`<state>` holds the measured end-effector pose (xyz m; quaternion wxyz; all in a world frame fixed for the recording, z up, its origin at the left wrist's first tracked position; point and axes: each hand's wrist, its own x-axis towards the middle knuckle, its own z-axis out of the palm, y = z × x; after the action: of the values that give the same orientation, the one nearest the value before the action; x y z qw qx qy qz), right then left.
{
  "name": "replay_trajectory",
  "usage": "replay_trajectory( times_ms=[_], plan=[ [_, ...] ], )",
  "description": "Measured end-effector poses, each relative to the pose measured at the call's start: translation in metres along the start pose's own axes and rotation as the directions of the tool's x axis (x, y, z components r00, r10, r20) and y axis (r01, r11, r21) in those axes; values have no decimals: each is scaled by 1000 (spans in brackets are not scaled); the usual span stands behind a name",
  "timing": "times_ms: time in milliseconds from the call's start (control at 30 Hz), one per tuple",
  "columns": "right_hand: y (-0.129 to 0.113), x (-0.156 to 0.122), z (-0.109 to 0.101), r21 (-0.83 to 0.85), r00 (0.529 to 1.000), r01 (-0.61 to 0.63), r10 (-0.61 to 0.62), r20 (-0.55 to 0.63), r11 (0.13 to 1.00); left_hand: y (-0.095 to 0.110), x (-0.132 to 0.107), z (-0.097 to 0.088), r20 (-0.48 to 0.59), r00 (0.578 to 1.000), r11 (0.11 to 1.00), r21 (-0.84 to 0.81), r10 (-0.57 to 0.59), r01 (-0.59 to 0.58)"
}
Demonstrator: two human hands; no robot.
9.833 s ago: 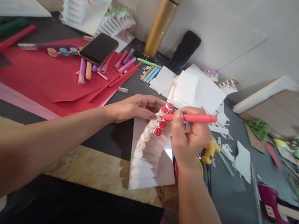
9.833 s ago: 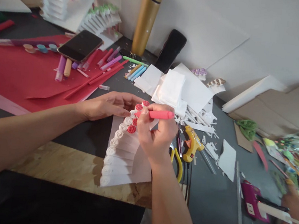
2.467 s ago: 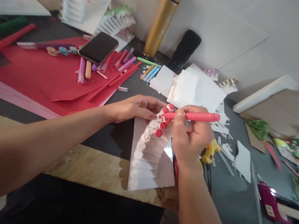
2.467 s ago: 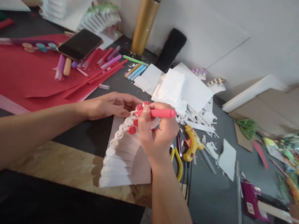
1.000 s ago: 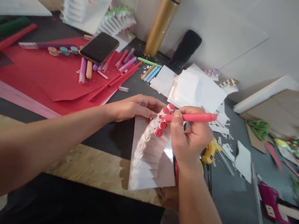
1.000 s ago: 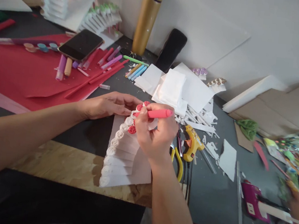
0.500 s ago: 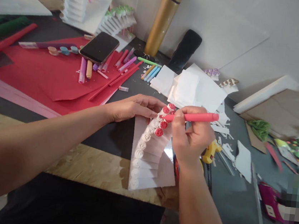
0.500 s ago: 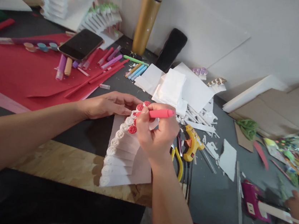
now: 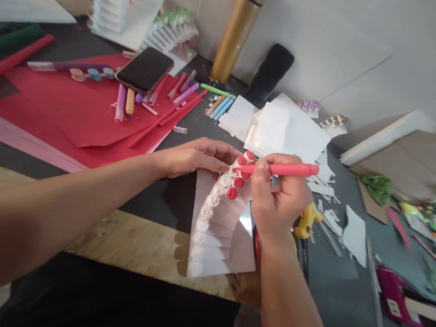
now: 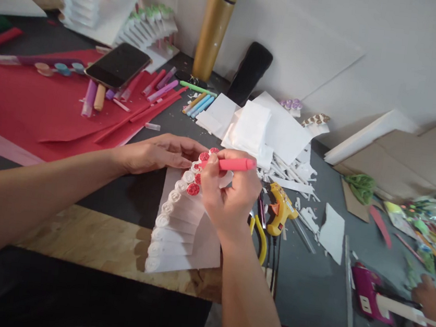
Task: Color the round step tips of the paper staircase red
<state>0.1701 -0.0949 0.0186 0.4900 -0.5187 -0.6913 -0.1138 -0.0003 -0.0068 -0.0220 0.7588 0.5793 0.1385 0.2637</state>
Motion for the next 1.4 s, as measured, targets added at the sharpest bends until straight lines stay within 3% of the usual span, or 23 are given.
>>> replay_trajectory(
  times_ms=[867,1400],
  plan=[
    [0,0,-1,-26,1000,5,-5,-2,1000,0,0,0,-7,1000,1000,10,1,0],
    [-2,0,0,46,999,-44,43,18,998,3,0,1,-9,1000,999,35,0,1]
  ],
)
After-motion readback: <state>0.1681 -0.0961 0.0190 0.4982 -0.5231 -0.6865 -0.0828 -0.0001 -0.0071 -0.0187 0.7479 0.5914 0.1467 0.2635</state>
